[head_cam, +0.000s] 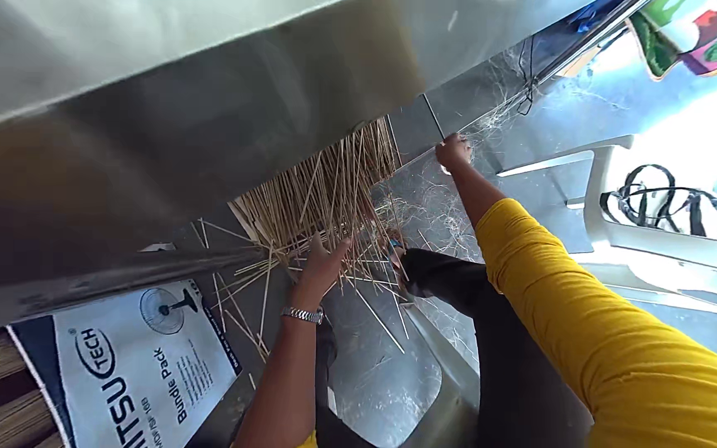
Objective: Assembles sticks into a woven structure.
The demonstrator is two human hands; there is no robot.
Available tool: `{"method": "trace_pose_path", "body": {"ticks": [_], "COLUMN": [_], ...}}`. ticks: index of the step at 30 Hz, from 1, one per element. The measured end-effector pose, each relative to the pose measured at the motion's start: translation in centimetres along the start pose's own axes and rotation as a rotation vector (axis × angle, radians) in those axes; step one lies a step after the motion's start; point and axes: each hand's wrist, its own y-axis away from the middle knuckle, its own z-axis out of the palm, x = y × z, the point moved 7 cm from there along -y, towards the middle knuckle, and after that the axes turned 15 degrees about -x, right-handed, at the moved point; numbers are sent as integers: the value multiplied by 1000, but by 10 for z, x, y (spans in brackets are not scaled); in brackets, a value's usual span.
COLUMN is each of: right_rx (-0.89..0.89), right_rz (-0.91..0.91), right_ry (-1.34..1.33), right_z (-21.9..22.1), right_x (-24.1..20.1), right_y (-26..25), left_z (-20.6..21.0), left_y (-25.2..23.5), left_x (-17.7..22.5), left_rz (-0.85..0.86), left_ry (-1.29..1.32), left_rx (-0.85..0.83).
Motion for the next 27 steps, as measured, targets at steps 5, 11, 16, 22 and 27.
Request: {"method": "trace_pose_path", "body": {"ticks": [5, 11, 16, 22, 27], "right_rx": [-220, -217, -566, -1006, -604], "right_rz": [-109, -251, -500, -722, -801], "right_ry": [35, -114, -431, -104, -63], "right_z": [19, 19, 72, 152, 105], "right_x": [28, -13, -71, -83, -111], "right_y": [-27, 10, 147, 295, 211], "left_z": [-4, 3, 22, 27, -27], "left_y": [1, 2, 7, 21, 43], "left_x": [6, 16, 41, 59, 45], "left_rz": [20, 43, 277, 399, 321], "left_ry": [-26, -49, 197, 358, -14], "left_rx": [28, 36, -35, -133, 169]}}
